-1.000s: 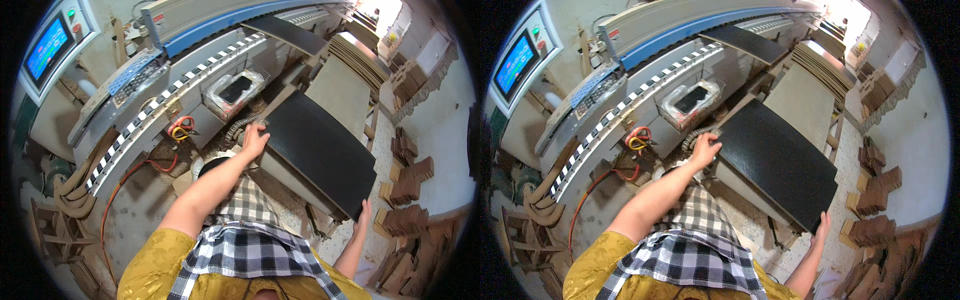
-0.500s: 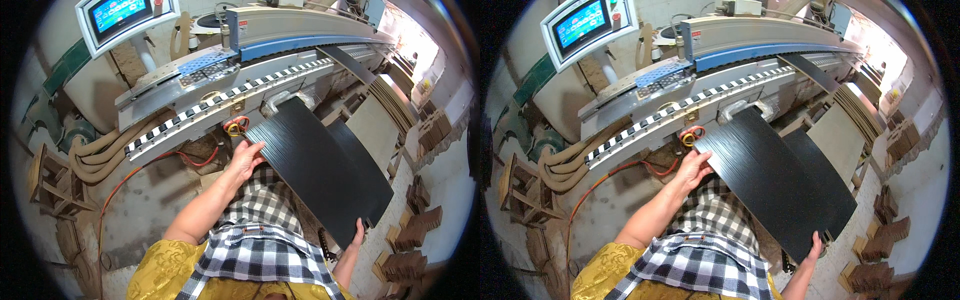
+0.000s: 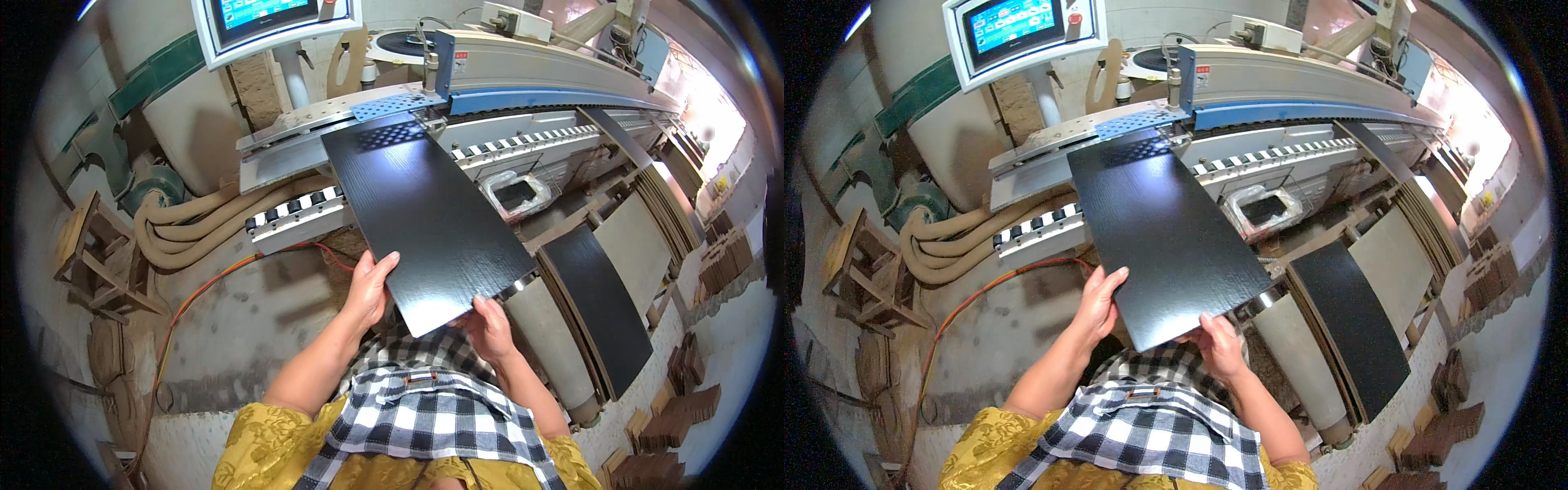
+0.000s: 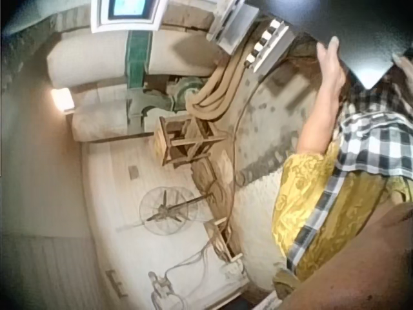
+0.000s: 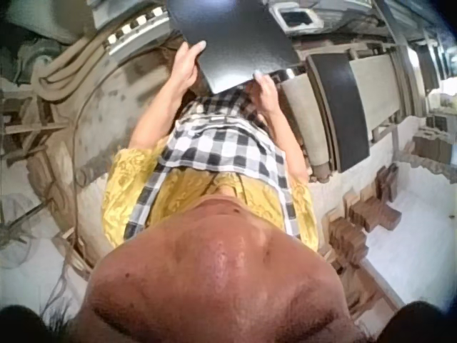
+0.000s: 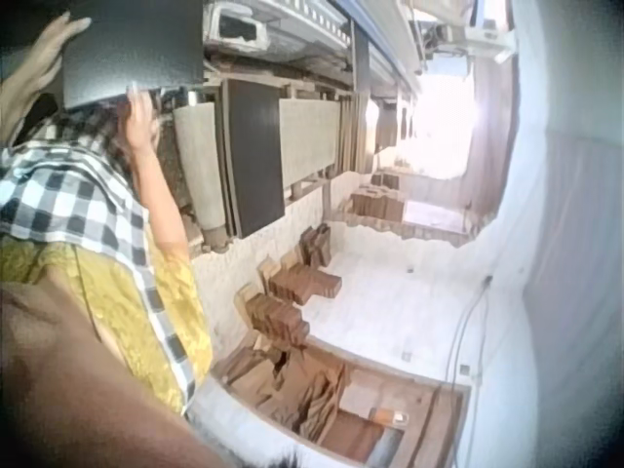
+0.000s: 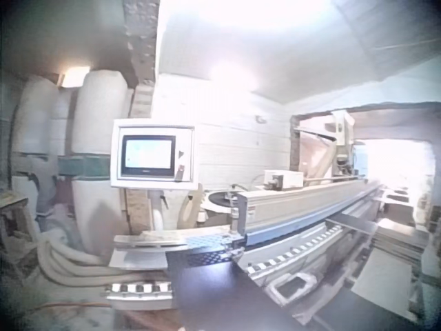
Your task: The person feeds a dark rectangular panel into a belt sander, repeatedly flipping it to sand both sides. The person stacks the finished panels on a roller table to the right.
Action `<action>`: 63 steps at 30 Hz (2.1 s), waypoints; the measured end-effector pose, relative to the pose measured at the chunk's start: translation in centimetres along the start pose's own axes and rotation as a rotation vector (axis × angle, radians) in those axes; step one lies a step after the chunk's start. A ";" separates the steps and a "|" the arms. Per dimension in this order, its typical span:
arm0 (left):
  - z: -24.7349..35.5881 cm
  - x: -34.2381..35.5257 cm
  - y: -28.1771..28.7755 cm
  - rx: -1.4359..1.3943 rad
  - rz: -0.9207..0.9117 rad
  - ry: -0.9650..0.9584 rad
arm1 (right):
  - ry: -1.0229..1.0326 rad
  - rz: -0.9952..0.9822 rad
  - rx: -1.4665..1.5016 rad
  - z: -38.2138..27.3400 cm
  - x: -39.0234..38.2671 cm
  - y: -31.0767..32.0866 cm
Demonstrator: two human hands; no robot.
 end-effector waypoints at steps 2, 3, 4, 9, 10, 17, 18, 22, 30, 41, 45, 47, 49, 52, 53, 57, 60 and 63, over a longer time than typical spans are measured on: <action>1.5 -0.7 1.3 0.053 -0.006 -0.113 | -0.027 -0.139 -0.016 0.1 1.3 -2.0; 2.1 -1.1 1.7 0.078 0.017 -0.143 | -0.047 -0.164 -0.040 0.4 1.8 -2.4; 2.7 -1.1 2.3 0.122 -0.034 -0.219 | -0.071 -0.192 -0.062 0.9 2.4 -2.7; 4.8 -0.5 2.8 0.293 0.022 -0.240 | -0.010 -0.222 -0.235 1.6 3.8 -3.8; 4.9 -0.5 2.8 0.288 0.020 -0.252 | 0.009 -0.225 -0.267 1.5 3.6 -4.0; 4.1 0.5 2.4 0.296 0.029 -0.175 | -0.126 0.056 -0.138 4.0 0.4 2.0; 3.7 0.7 2.2 0.308 0.034 -0.156 | -0.152 0.080 -0.130 4.5 -0.3 3.0; 2.4 1.8 0.4 0.310 0.052 -0.133 | -0.138 0.171 -0.038 4.9 -2.0 5.9; -1.0 4.3 -4.2 0.279 0.041 -0.073 | -0.030 0.488 0.046 2.6 -6.7 12.9; -7.2 9.9 -9.5 0.408 -0.075 -0.070 | 0.227 1.293 -0.462 -4.5 -23.6 25.9; -11.7 11.2 -9.1 0.208 0.050 -0.161 | 0.227 1.730 -1.083 -6.1 -31.0 29.3; -17.5 11.9 -9.2 0.437 -0.085 -0.013 | 0.009 1.863 -1.283 -5.8 -33.6 30.6; -23.8 11.9 -9.9 0.886 -0.360 0.396 | -0.203 1.908 -1.298 -4.0 -36.5 33.9; -28.8 13.4 -12.4 1.164 -0.624 0.251 | -0.035 1.757 -0.731 -1.7 -36.8 36.7; -29.4 13.4 -13.5 1.231 -0.629 0.263 | -0.091 1.673 -0.696 -2.0 -35.7 36.1; -31.4 14.3 -14.8 1.370 -0.661 0.303 | -0.020 1.711 -0.635 -2.3 -34.2 34.6; -31.4 14.4 -14.1 1.407 -0.710 0.187 | 0.013 1.731 -0.671 -1.9 -35.3 35.4; -29.6 12.4 -13.3 1.197 -0.668 0.119 | 0.025 1.793 -0.672 -1.7 -37.0 35.1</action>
Point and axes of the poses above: each hand's wrist, its own x-axis towards the middle knuckle, its own y-axis out of the back of the hand, z = x × y, the point moved 6 cm from there along x, towards the middle knuckle, and after that the axes turned 9 degrees about -x, right-handed, at the moved point
